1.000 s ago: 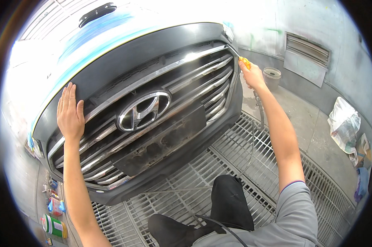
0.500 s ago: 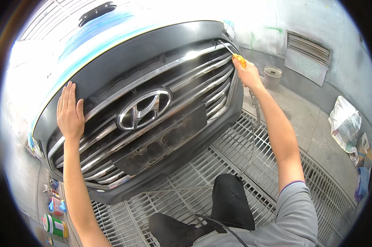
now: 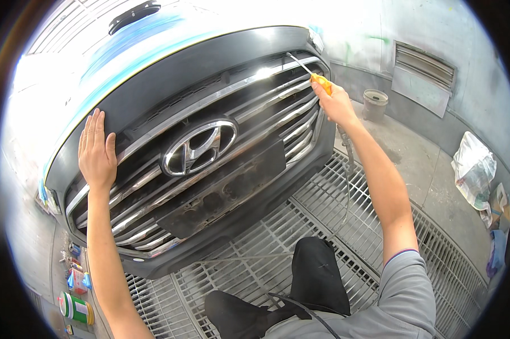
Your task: The person removes blue masking tape and yellow tape from the front bumper and grille of a car using a yellow-handled screwdriver. The person works along the bumper edge, around the grille, and near the fog light area, peeling off the tape in sections.
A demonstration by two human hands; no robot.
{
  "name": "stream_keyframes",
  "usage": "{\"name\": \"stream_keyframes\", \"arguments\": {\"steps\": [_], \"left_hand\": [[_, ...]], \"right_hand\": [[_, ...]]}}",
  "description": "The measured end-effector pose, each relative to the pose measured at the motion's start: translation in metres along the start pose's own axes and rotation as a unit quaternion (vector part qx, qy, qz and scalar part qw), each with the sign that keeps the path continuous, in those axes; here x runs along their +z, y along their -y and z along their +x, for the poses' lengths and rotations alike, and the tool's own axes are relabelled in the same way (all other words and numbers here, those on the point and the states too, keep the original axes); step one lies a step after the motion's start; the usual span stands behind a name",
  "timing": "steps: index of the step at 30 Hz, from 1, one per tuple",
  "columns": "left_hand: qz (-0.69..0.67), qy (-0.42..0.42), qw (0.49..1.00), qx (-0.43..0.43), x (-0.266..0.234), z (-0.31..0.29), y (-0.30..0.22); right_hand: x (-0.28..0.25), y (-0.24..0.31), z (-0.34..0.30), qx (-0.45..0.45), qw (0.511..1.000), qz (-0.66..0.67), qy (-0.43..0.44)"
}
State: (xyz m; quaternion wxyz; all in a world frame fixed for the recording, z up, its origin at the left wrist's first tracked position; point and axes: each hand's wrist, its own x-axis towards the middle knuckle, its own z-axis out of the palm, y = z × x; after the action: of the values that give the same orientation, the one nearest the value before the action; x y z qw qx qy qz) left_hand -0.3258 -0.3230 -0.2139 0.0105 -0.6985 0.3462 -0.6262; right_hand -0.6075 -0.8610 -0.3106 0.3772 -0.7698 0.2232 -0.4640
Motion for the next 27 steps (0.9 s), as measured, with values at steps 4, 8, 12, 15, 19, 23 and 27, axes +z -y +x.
{"name": "stream_keyframes", "arguments": {"steps": [4,8,12,15,19,23,27], "left_hand": [[0.0,0.001,1.0,-0.001,0.0,0.0,0.0],[0.0,0.001,1.0,-0.001,-0.002,-0.001,0.001],[-0.002,0.001,1.0,0.0,-0.002,0.002,-0.002],[-0.002,0.003,1.0,-0.002,-0.004,0.002,-0.002],[-0.005,0.001,1.0,-0.004,-0.004,0.001,-0.001],[-0.004,-0.003,1.0,0.0,-0.002,0.001,-0.002],[0.002,-0.003,1.0,-0.001,-0.003,0.001,0.0]], "right_hand": [[0.008,0.001,-0.004,-0.026,0.999,0.023,0.011],[0.015,0.011,-0.016,-0.032,0.997,0.056,0.036],[0.019,0.017,-0.024,-0.029,0.996,0.068,0.05],[0.025,0.026,-0.031,-0.052,0.995,0.066,0.06],[0.032,0.036,-0.04,-0.067,0.99,0.084,0.088],[0.036,0.044,-0.047,-0.063,0.987,0.096,0.112],[0.042,0.052,-0.051,-0.062,0.986,0.084,0.129]]}}
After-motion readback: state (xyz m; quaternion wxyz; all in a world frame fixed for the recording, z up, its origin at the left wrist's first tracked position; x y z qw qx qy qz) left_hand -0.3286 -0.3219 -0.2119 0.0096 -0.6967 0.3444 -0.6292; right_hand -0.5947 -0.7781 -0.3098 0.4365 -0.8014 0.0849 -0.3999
